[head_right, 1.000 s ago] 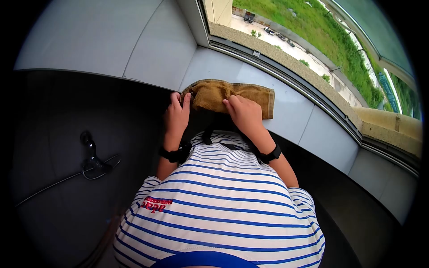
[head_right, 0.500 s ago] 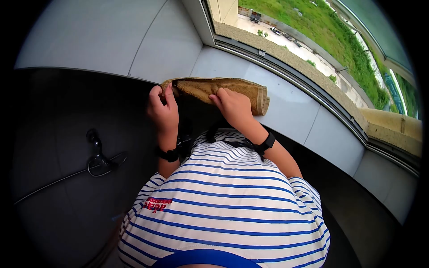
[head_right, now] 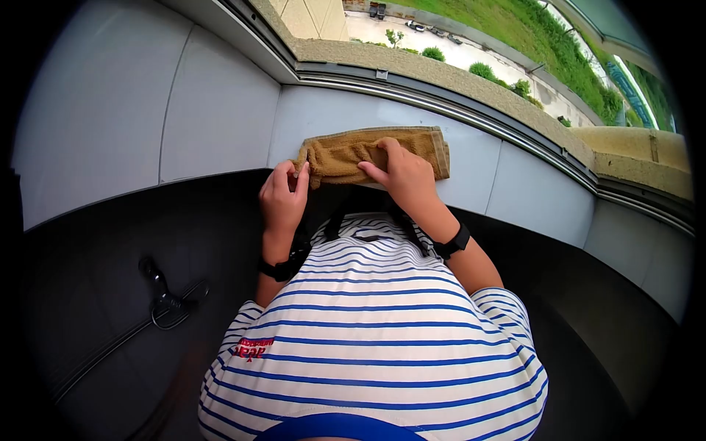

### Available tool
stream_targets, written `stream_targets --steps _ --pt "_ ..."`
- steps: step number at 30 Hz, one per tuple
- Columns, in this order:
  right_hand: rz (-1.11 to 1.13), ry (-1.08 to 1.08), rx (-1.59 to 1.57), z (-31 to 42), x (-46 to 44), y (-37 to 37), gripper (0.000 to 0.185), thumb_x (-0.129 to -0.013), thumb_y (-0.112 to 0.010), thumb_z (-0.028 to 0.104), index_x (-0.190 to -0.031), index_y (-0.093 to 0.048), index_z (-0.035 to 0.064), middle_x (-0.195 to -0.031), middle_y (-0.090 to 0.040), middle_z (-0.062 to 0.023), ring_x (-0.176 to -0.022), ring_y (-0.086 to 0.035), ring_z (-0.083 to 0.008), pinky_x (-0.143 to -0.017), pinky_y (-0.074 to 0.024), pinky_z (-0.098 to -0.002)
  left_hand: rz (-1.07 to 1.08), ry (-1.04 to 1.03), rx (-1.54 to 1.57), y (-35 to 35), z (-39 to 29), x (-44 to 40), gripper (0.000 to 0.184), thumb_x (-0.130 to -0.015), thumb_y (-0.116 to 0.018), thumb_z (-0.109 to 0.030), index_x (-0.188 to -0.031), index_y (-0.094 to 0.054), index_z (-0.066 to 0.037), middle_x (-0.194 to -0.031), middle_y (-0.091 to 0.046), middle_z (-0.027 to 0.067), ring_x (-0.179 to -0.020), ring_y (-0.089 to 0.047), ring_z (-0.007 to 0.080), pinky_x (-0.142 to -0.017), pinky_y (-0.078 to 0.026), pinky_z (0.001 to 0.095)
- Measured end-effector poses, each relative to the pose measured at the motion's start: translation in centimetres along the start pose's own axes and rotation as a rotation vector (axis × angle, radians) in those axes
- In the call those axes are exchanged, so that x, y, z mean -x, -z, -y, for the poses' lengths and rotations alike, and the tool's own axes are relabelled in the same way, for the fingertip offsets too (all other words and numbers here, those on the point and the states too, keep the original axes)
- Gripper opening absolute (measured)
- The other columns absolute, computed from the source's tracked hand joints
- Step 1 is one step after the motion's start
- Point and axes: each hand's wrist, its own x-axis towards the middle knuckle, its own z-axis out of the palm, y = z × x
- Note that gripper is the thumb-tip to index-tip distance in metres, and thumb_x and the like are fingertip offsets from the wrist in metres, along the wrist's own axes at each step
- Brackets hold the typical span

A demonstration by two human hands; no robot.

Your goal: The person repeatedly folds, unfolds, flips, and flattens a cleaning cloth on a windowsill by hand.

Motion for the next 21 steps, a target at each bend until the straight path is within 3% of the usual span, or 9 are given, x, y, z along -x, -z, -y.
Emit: stream_targets --steps 1,3,4,6,9,14,15,18,21 --pt "-0.005 -0.016 0.006 -0.8 0.4 0.4 0.037 -0.084 -0.074 0.042 -0.094 -0.063 0.0076 -0.077 -0.068 -0.011 -0.068 -0.068 -0.0281 -0.058 -0.0528 -0.0362 0.011 -0.009 0.011 -0.2 -0.7 -0.7 0.021 -0.086 -0.076 -0.01 -0.092 -0.056 -0.005 -0.069 -0.056 0.0091 -0.056 -0.057 0.0255 -0.053 -0.047 0.0354" --pt "-0.121 -0.034 0.048 -2.2 1.1 1.3 0.041 -0.082 -0.078 0.042 -0.1 -0.064 0.0079 -0.061 -0.058 -0.004 -0.053 -0.059 -0.0183 -0.05 -0.0469 -0.0319 -0.011 -0.066 0.103 -0.8 -1.7 -2.4 0.021 -0.087 -0.074 -0.008 -0.102 -0.059 -0.003 -0.076 -0.059 0.0086 -0.06 -0.058 0.0241 -0.055 -0.049 0.0359" --pt "-0.067 -0.109 0.052 -2.3 1.5 2.5 0.037 -0.086 -0.073 0.04 -0.105 -0.069 0.0091 -0.074 -0.065 -0.0087 -0.066 -0.066 -0.0264 -0.058 -0.0514 -0.0349 0.001 -0.078 0.117 -1.2 -1.9 -3.1 0.021 -0.087 -0.074 -0.008 -0.102 -0.059 -0.003 -0.076 -0.059 0.0086 -0.06 -0.058 0.0241 -0.055 -0.049 0.0359" --pt "-0.087 -0.117 0.119 -3.8 2.7 3.8 0.032 -0.088 -0.072 0.038 -0.107 -0.071 0.0116 -0.071 -0.06 -0.0071 -0.064 -0.063 -0.0248 -0.056 -0.0493 -0.0348 0.061 -0.046 0.102 -1.8 -1.8 -4.4 0.029 -0.088 -0.07 -0.006 -0.115 -0.061 -0.004 -0.086 -0.061 0.0087 -0.069 -0.061 0.0228 -0.061 -0.052 0.0351" --pt "-0.136 -0.154 0.17 -4.9 4.5 5.0 0.023 -0.092 -0.069 0.031 -0.109 -0.077 0.018 -0.066 -0.049 -0.0048 -0.06 -0.054 -0.0212 -0.053 -0.0436 -0.0348 0.087 -0.044 0.041 -2.4 -1.9 -5.7 0.034 -0.089 -0.068 -0.006 -0.122 -0.06 -0.006 -0.093 -0.062 0.0095 -0.077 -0.063 0.0222 -0.068 -0.054 0.034" --pt "-0.247 -0.166 0.187 -7.1 5.5 7.6 0.022 -0.092 -0.069 0.027 -0.106 -0.075 0.0132 -0.083 -0.061 -0.0055 -0.071 -0.059 -0.0243 -0.065 -0.0482 -0.0375 0.31 -0.03 -0.005 -1.5 -1.8 -5.1 0.034 -0.091 -0.065 -0.013 -0.125 -0.059 -0.009 -0.109 -0.066 0.0145 -0.097 -0.063 0.0345 -0.085 -0.051 0.0418" --pt "-0.249 -0.168 0.188 -7.8 5.3 8.1 0.022 -0.092 -0.069 0.027 -0.106 -0.075 0.0132 -0.083 -0.061 -0.0055 -0.071 -0.059 -0.0243 -0.065 -0.0482 -0.0375 0.31 -0.033 -0.004 -1.3 -2.0 -4.8 0.034 -0.091 -0.065 -0.013 -0.125 -0.059 -0.009 -0.109 -0.066 0.0145 -0.097 -0.063 0.0345 -0.085 -0.051 0.0418" --pt "-0.321 -0.219 0.214 -9.5 4.1 9.3 0.027 -0.09 -0.069 0.024 -0.115 -0.07 0.013 -0.11 -0.066 -0.008 -0.093 -0.063 -0.0271 -0.079 -0.0524 -0.0371 0.316 0.05 -0.072 -1.0 -2.2 -4.2 0.04 -0.089 -0.067 -0.017 -0.126 -0.057 -0.007 -0.1 -0.065 0.0154 -0.094 -0.061 0.035 -0.086 -0.049 0.0448" --pt "-0.209 -0.073 0.114 -10.9 3.3 9.7 0.027 -0.09 -0.068 0.02 -0.117 -0.069 0.0146 -0.11 -0.067 -0.0055 -0.094 -0.063 -0.0272 -0.08 -0.0524 -0.0368 0.347 0.111 -0.08 -0.6 -2.6 -3.9 0.039 -0.09 -0.064 -0.013 -0.127 -0.056 -0.006 -0.1 -0.066 0.0168 -0.094 -0.062 0.0361 -0.084 -0.049 0.0453"
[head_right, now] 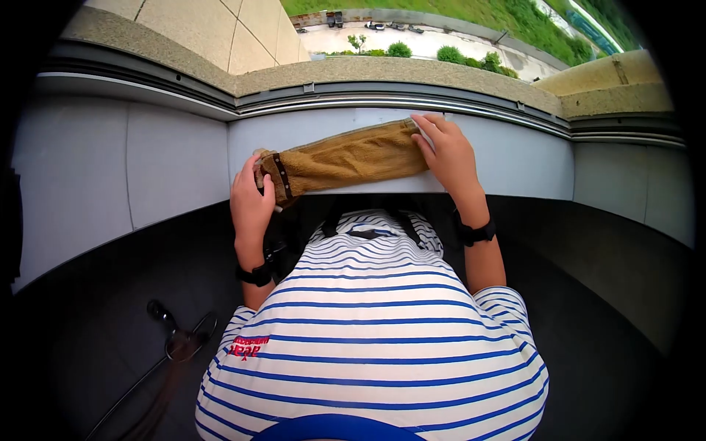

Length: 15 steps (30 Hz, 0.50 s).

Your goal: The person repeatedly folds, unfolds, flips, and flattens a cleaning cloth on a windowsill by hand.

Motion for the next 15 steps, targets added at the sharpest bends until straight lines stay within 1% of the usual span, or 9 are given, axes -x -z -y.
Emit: stream_targets --steps 1,2,4,8,10,11,12,14,15 --pt "0.076 0.031 -0.027 -0.5 -0.1 0.0 0.023 -0.09 -0.068 0.016 -0.113 -0.068 0.0138 -0.108 -0.067 -0.0034 -0.095 -0.063 -0.0267 -0.079 -0.0524 -0.0365 -0.006 -0.001 -0.004 0.3 -0.1 0.0 0.039 -0.09 -0.064 -0.013 -0.127 -0.056 -0.006 -0.1 -0.066 0.0168 -0.094 -0.062 0.0361 -0.084 -0.049 0.0453" --pt "0.072 0.037 -0.03 -0.8 -0.2 0.1 0.023 -0.09 -0.068 0.016 -0.113 -0.068 0.0138 -0.108 -0.067 -0.0034 -0.095 -0.063 -0.0267 -0.079 -0.0524 -0.0365 -0.003 0.024 0.033 0.6 -0.2 -0.1 0.037 -0.091 -0.061 -0.009 -0.127 -0.057 -0.007 -0.1 -0.067 0.0174 -0.094 -0.063 0.0367 -0.084 -0.05 0.0451" --pt "0.186 0.007 -0.057 -1.2 -0.5 0.4 0.017 -0.088 -0.069 0.015 -0.105 -0.066 0.0106 -0.105 -0.068 -0.003 -0.094 -0.063 -0.026 -0.078 -0.0524 -0.0356 -0.008 0.047 0.067 1.3 -0.4 -0.5 0.037 -0.091 -0.059 -0.006 -0.128 -0.057 -0.007 -0.101 -0.068 0.0181 -0.094 -0.064 0.0372 -0.083 -0.05 0.0448" --pt "0.142 0.0 -0.134 -1.6 -2.1 2.9 0.014 -0.089 -0.069 0.015 -0.1 -0.064 0.0089 -0.104 -0.068 -0.0034 -0.092 -0.064 -0.0236 -0.075 -0.0526 -0.0334 -0.098 0.017 0.135 3.1 -2.1 -2.6 0.034 -0.091 -0.055 0.004 -0.123 -0.061 -0.008 -0.102 -0.071 0.0154 -0.095 -0.067 0.0354 -0.082 -0.052 0.0421" --pt "-0.015 -0.057 -0.29 -2.1 -3.4 5.0 0.013 -0.091 -0.069 0.014 -0.102 -0.065 0.0093 -0.106 -0.069 -0.0032 -0.091 -0.066 -0.0217 -0.072 -0.0524 -0.0312 -0.277 -0.127 0.081 3.7 -3.4 -4.3 0.029 -0.091 -0.056 0.004 -0.117 -0.065 -0.007 -0.1 -0.072 0.0131 -0.094 -0.067 0.0331 -0.082 -0.052 0.0413" --pt "-0.089 -0.027 -0.269 -2.2 -4.1 6.3 0.013 -0.091 -0.068 0.014 -0.103 -0.064 0.0089 -0.108 -0.069 -0.0033 -0.092 -0.066 -0.0211 -0.072 -0.0524 -0.0306 -0.36 -0.141 0.046 4.4 -4.5 -5.1 0.025 -0.09 -0.058 0.005 -0.11 -0.068 -0.006 -0.1 -0.073 0.0104 -0.094 -0.069 0.0305 -0.083 -0.053 0.0389" --pt "-0.162 0.001 -0.247 -2.2 -4.6 7.6 0.012 -0.092 -0.068 0.013 -0.103 -0.064 0.0086 -0.11 -0.07 -0.0034 -0.092 -0.067 -0.0204 -0.072 -0.0524 -0.03 -0.362 -0.143 0.048 5.0 -5.3 -6.0 0.025 -0.09 -0.058 0.005 -0.11 -0.068 -0.006 -0.1 -0.073 0.0104 -0.094 -0.069 0.0305 -0.083 -0.053 0.0389" --pt "-0.29 0.067 -0.234 -2.2 -5.1 10.0 0.013 -0.092 -0.067 0.011 -0.104 -0.064 0.0071 -0.112 -0.07 -0.0044 -0.093 -0.067 -0.0215 -0.075 -0.0529 -0.0316 -0.569 -0.293 0.098 5.7 -6.6 -7.1 0.024 -0.088 -0.061 0.007 -0.107 -0.07 -0.006 -0.102 -0.073 0.0095 -0.095 -0.069 0.029 -0.085 -0.054 0.0362" --pt "-0.311 0.065 -0.21 -2.0 -5.0 11.2 0.013 -0.091 -0.068 0.007 -0.103 -0.065 0.0056 -0.113 -0.07 -0.0054 -0.097 -0.067 -0.0233 -0.079 -0.0527 -0.0322 -0.563 -0.339 0.152 5.9 -7.3 -7.3 0.025 -0.086 -0.061 0.009 -0.104 -0.07 -0.005 -0.107 -0.073 0.0099 -0.1 -0.069 0.0278 -0.087 -0.054 0.0348"
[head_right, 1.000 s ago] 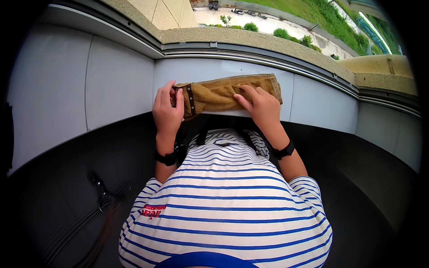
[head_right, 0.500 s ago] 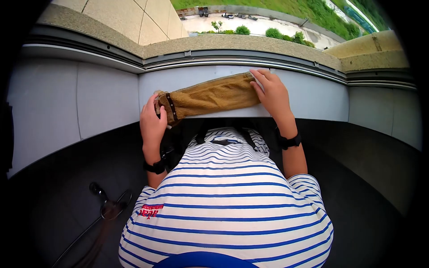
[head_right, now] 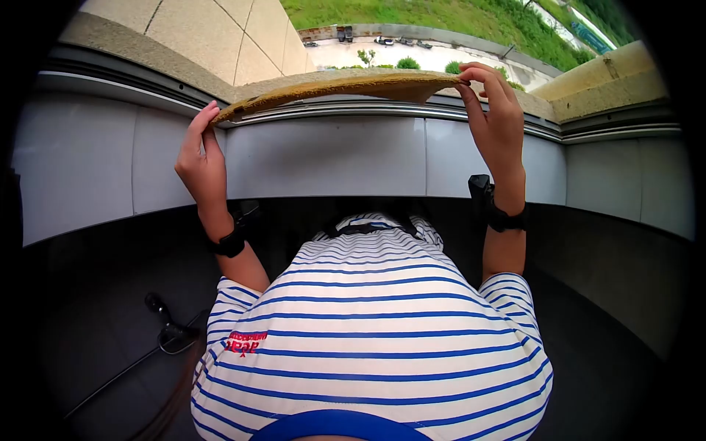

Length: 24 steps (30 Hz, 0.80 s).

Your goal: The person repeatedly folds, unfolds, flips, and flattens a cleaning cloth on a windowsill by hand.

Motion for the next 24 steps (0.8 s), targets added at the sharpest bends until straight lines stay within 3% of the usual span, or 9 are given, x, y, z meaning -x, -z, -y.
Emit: stream_targets --steps 3,5,7,10,13,17,22,24 --pt "0.024 0.113 0.108 0.3 1.2 2.9 0.014 -0.087 -0.071 0.004 -0.1 -0.065 0.0051 -0.116 -0.069 -0.0057 -0.102 -0.066 -0.0256 -0.084 -0.0516 -0.0336 0.196 -0.143 0.115 0.7 -0.4 0.0 0.026 -0.085 -0.061 0.011 -0.104 -0.071 -0.004 -0.11 -0.072 0.0118 -0.104 -0.069 0.0274 -0.088 -0.054 0.0355" --pt "0.09 0.056 0.151 -0.5 3.4 4.2 0.015 -0.081 -0.075 0.002 -0.094 -0.066 0.0046 -0.117 -0.068 -0.0049 -0.109 -0.063 -0.0262 -0.089 -0.0498 -0.0356 0.306 -0.141 0.173 0.6 -0.1 1.6 0.028 -0.083 -0.06 0.012 -0.104 -0.07 -0.003 -0.112 -0.071 0.013 -0.109 -0.067 0.0286 -0.093 -0.053 0.0381" --pt "0.256 0.052 0.231 -1.5 5.9 4.3 0.016 -0.077 -0.077 0.004 -0.088 -0.066 0.0041 -0.115 -0.067 -0.0043 -0.112 -0.061 -0.0265 -0.093 -0.0479 -0.0385 0.598 -0.127 0.239 0.1 0.5 3.8 0.028 -0.083 -0.059 0.011 -0.105 -0.07 -0.002 -0.113 -0.071 0.0121 -0.114 -0.065 0.029 -0.1 -0.05 0.041" --pt "0.439 -0.066 0.29 -2.9 10.7 2.9 0.017 -0.072 -0.078 0.007 -0.083 -0.065 0.0051 -0.104 -0.065 -0.004 -0.106 -0.06 -0.0269 -0.089 -0.0468 -0.0386 0.861 -0.149 0.146 -1.0 1.8 8.9 0.034 -0.079 -0.057 0.01 -0.108 -0.071 -0.003 -0.115 -0.07 0.0105 -0.118 -0.062 0.0275 -0.103 -0.048 0.0428" --pt "0.453 -0.162 0.319 -3.5 13.4 1.5 0.016 -0.071 -0.078 0.006 -0.077 -0.063 0.0041 -0.102 -0.065 -0.0038 -0.102 -0.061 -0.0262 -0.088 -0.0467 -0.0385 0.842 -0.034 0.156 -1.2 1.3 11.5 0.032 -0.079 -0.057 0.01 -0.104 -0.072 -0.003 -0.114 -0.071 0.0097 -0.117 -0.063 0.0276 -0.103 -0.049 0.0425" --pt "0.505 -0.284 0.22 -3.5 14.0 2.7 0.015 -0.072 -0.078 0.005 -0.081 -0.066 0.0029 -0.103 -0.065 -0.0044 -0.102 -0.061 -0.0268 -0.089 -0.0469 -0.0384 0.89 -0.071 0.17 -0.1 1.4 11.4 0.03 -0.08 -0.058 0.009 -0.104 -0.072 -0.003 -0.111 -0.072 0.0097 -0.116 -0.064 0.0276 -0.101 -0.05 0.0413" --pt "0.685 -0.239 0.167 -3.8 13.7 3.8 0.02 -0.079 -0.074 0.009 -0.097 -0.072 0.0028 -0.111 -0.064 -0.0072 -0.107 -0.059 -0.0274 -0.093 -0.0473 -0.0377 1.05 -0.027 0.24 0.8 0.8 9.7 0.026 -0.084 -0.072 -0.01 -0.109 -0.072 -0.004 -0.109 -0.072 0.0115 -0.112 -0.066 0.0293 -0.094 -0.051 0.0384" --pt "0.628 -0.268 0.158 -3.6 12.7 3.0 0.021 -0.083 -0.071 0.01 -0.102 -0.07 0.0031 -0.112 -0.065 -0.0084 -0.107 -0.06 -0.0292 -0.092 -0.048 -0.0384 1.045 0.057 0.178 0.4 -0.2 8.3 0.027 -0.084 -0.073 -0.013 -0.11 -0.071 -0.005 -0.108 -0.072 0.0121 -0.108 -0.066 0.0306 -0.093 -0.051 0.0384"
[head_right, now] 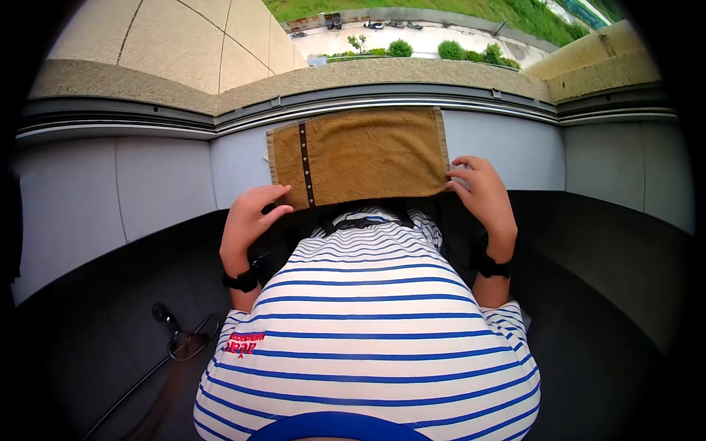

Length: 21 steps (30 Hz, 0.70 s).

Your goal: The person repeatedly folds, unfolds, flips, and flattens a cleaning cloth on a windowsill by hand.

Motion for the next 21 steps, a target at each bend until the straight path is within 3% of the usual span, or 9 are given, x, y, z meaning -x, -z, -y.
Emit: stream_targets --steps 1,3,5,9,13,16,21 --pt "-0.055 -0.021 -0.023 0.3 -1.0 -0.2 0.022 -0.086 -0.068 0.01 -0.107 -0.069 0.0034 -0.113 -0.065 -0.0095 -0.106 -0.061 -0.031 -0.09 -0.0486 -0.039 -0.022 0.098 -0.013 0.2 -0.1 -0.8 0.029 -0.085 -0.073 -0.016 -0.111 -0.071 -0.005 -0.107 -0.072 0.0127 -0.104 -0.067 0.0319 -0.092 -0.051 0.0384" --pt "-0.149 -0.021 -0.049 0.1 -3.4 -0.9 0.024 -0.089 -0.066 0.011 -0.112 -0.067 0.0037 -0.112 -0.065 -0.0113 -0.103 -0.061 -0.0326 -0.089 -0.0494 -0.0402 -0.113 0.055 -0.057 -0.6 1.6 -3.0 0.032 -0.088 -0.071 -0.016 -0.117 -0.068 -0.004 -0.112 -0.07 0.0143 -0.098 -0.066 0.0343 -0.09 -0.05 0.0387" --pt "-0.241 -0.021 -0.076 -1.1 -5.5 -2.1 0.026 -0.092 -0.063 0.012 -0.116 -0.064 0.0039 -0.111 -0.065 -0.0132 -0.101 -0.062 -0.0343 -0.087 -0.0502 -0.0413 -0.451 -0.044 -0.239 -1.4 3.0 -5.2 0.037 -0.089 -0.069 -0.017 -0.123 -0.064 -0.003 -0.118 -0.067 0.0159 -0.103 -0.064 0.0339 -0.087 -0.051 0.041" --pt "-0.263 -0.149 0.006 -2.5 -8.4 -3.3 0.028 -0.092 -0.065 0.02 -0.115 -0.063 0.0026 -0.104 -0.067 -0.015 -0.093 -0.064 -0.0342 -0.08 -0.051 -0.0419 -0.409 0.042 -0.098 -2.5 4.8 -7.4 0.039 -0.09 -0.067 -0.012 -0.126 -0.06 0.0 -0.123 -0.064 0.018 -0.108 -0.061 0.0347 -0.086 -0.051 0.0416" --pt "-0.207 -0.285 -0.124 -2.3 -9.7 -3.4 0.029 -0.09 -0.068 0.025 -0.107 -0.065 0.0018 -0.094 -0.068 -0.0129 -0.087 -0.065 -0.0312 -0.076 -0.0512 -0.0392 -0.431 0.142 0.009 -3.2 4.9 -8.1 0.033 -0.089 -0.068 -0.008 -0.12 -0.062 0.0 -0.11 -0.062 0.0162 -0.099 -0.062 0.0348 -0.084 -0.051 0.041" --pt "-0.218 -0.293 -0.124 -2.1 -10.0 -3.2 0.025 -0.09 -0.069 0.024 -0.103 -0.065 0.0027 -0.089 -0.069 -0.012 -0.082 -0.067 -0.0282 -0.072 -0.0518 -0.0367 -0.446 0.176 0.013 -3.4 5.3 -8.5 0.028 -0.089 -0.067 -0.008 -0.116 -0.063 0.0 -0.104 -0.06 0.0143 -0.092 -0.062 0.0343 -0.081 -0.051 0.0403" --pt "-0.241 -0.317 -0.237 -1.7 -9.1 -2.4 0.019 -0.091 -0.068 0.02 -0.101 -0.065 0.0042 -0.092 -0.071 -0.0108 -0.082 -0.069 -0.0231 -0.069 -0.0524 -0.0332 -0.415 0.264 0.082 -2.8 4.9 -8.3 0.021 -0.09 -0.066 -0.008 -0.109 -0.063 -0.001 -0.104 -0.059 0.0127 -0.088 -0.063 0.0306 -0.079 -0.051 0.0387"
